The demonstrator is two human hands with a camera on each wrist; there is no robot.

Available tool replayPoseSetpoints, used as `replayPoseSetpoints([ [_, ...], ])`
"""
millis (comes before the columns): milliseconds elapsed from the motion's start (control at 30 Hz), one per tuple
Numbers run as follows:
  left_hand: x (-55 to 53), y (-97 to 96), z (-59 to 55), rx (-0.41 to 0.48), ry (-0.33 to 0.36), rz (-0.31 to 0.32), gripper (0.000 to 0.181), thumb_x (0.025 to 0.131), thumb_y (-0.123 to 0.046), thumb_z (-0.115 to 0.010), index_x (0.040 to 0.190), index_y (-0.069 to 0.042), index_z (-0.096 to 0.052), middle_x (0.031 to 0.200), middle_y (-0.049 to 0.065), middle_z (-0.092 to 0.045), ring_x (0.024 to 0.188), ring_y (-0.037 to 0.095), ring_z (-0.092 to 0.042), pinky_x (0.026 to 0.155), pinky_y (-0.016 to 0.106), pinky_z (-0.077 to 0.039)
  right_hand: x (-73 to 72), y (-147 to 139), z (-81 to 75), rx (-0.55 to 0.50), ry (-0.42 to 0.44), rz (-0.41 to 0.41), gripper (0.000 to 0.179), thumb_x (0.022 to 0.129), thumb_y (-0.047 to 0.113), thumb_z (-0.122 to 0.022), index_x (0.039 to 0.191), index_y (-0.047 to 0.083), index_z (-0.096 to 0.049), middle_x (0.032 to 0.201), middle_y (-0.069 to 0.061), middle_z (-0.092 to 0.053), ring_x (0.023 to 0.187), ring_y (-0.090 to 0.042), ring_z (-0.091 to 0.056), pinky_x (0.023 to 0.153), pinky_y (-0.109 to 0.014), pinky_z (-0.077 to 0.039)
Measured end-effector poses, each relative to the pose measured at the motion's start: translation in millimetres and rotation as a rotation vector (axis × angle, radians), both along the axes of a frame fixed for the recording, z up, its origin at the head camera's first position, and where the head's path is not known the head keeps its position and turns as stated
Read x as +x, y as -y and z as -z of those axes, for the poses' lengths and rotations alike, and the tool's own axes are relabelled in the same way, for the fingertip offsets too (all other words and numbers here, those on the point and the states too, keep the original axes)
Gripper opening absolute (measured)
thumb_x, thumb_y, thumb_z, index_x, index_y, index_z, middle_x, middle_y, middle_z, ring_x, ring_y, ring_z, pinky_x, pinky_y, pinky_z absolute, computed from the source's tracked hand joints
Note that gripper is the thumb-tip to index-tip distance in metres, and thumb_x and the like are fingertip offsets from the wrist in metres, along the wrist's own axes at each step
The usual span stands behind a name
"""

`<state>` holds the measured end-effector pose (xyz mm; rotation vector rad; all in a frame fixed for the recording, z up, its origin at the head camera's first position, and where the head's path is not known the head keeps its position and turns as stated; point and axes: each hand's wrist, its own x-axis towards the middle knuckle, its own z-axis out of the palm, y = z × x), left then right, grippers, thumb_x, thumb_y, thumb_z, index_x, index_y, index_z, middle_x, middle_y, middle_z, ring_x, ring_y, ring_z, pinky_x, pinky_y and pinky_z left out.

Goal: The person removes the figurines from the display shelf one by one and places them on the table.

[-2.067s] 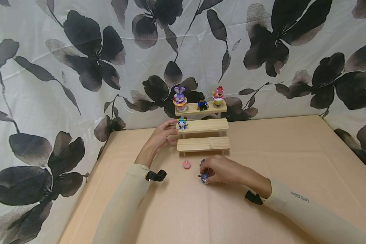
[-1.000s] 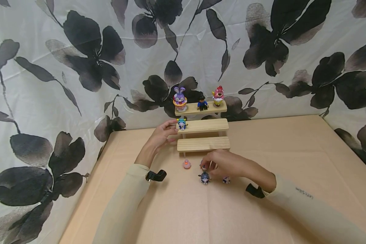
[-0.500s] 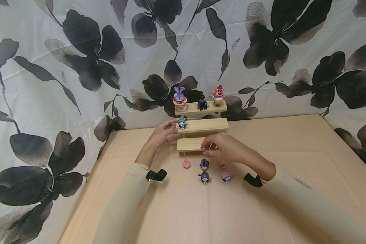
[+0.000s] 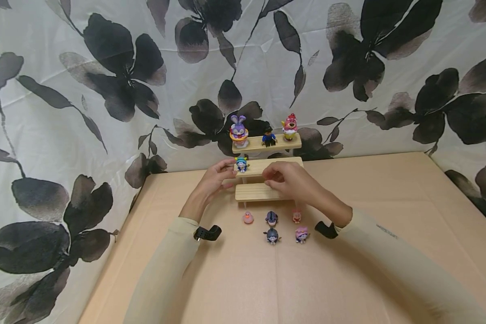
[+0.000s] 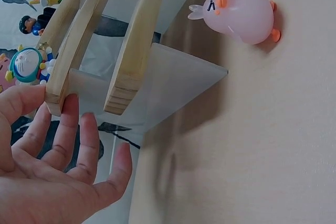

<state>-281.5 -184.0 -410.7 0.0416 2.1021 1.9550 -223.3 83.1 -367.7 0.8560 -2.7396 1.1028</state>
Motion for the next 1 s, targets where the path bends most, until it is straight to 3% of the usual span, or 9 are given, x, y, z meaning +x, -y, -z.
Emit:
replayPoseSetpoints([
  [400,-3.9,0.9,2.0,0.004,0.023,0.001,0.05,0.097,-0.01,-0.065,0.146,-0.015,-0.053,0.129,0.009,-0.055,0.12,0.027,-0.056,0.109,0.059,-0.042,-19.9,14,1.8,-0.11,-0.023,0.037,0.033,0.096,0.017,-0.072,0.125,0.004,-0.067,0.118,-0.011,-0.07,0.107,-0.025,-0.069,0.091,-0.039,-0.058],
  [1000,-0.8,-0.1,0.2,0.018,0.019,0.004,0.049,0.1,-0.008,-0.061,0.147,-0.013,-0.051,0.126,0.009,-0.054,0.115,0.023,-0.055,0.108,0.057,-0.044,-32.7,35,3.7,-0.104,0.005,0.06,0.046,0.094,0.016,-0.074,0.135,0.004,-0.061,0.133,-0.011,-0.064,0.117,-0.026,-0.064,0.099,-0.04,-0.054],
])
